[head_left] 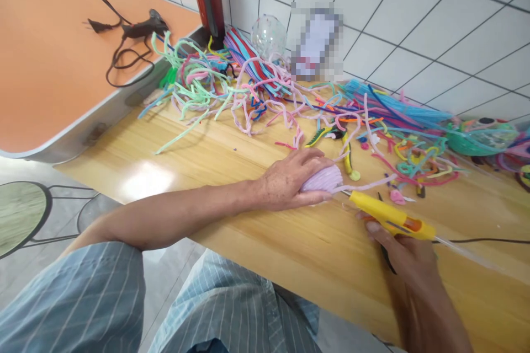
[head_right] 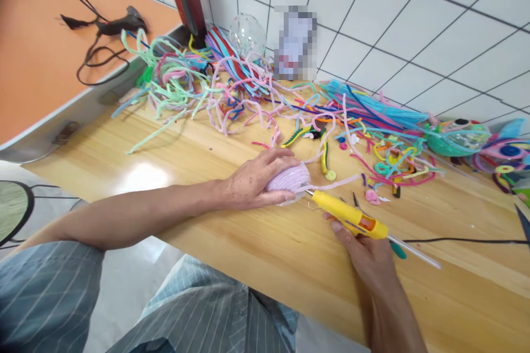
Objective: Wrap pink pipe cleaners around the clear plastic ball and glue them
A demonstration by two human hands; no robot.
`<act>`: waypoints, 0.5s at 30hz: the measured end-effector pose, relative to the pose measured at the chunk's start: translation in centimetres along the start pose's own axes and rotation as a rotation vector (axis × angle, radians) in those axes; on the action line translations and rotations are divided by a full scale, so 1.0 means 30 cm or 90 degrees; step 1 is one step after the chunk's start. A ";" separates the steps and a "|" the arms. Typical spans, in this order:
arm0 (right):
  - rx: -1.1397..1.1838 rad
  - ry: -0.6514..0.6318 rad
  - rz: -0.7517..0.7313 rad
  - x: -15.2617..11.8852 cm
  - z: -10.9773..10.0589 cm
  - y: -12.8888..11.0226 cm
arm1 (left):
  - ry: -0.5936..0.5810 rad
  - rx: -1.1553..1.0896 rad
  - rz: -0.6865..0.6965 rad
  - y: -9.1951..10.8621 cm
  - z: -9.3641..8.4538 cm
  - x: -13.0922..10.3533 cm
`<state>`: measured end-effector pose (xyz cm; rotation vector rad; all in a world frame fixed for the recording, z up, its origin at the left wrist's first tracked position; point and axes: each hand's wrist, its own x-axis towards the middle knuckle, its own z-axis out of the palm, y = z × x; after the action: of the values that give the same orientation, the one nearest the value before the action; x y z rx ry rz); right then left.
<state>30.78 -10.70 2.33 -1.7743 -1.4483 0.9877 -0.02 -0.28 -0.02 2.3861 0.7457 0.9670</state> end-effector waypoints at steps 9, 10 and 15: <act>0.028 -0.020 -0.028 -0.019 0.011 0.037 | -0.021 0.000 -0.025 0.006 -0.006 -0.002; 0.030 -0.016 -0.024 -0.019 0.012 0.037 | -0.018 -0.002 -0.026 0.006 -0.006 -0.002; 0.001 -0.015 -0.010 0.005 -0.004 0.032 | -0.003 0.002 -0.008 0.003 0.001 -0.002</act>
<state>31.38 -10.75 1.55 -1.7534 -1.4740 1.0046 0.00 -0.39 -0.01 2.3829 0.7602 0.9564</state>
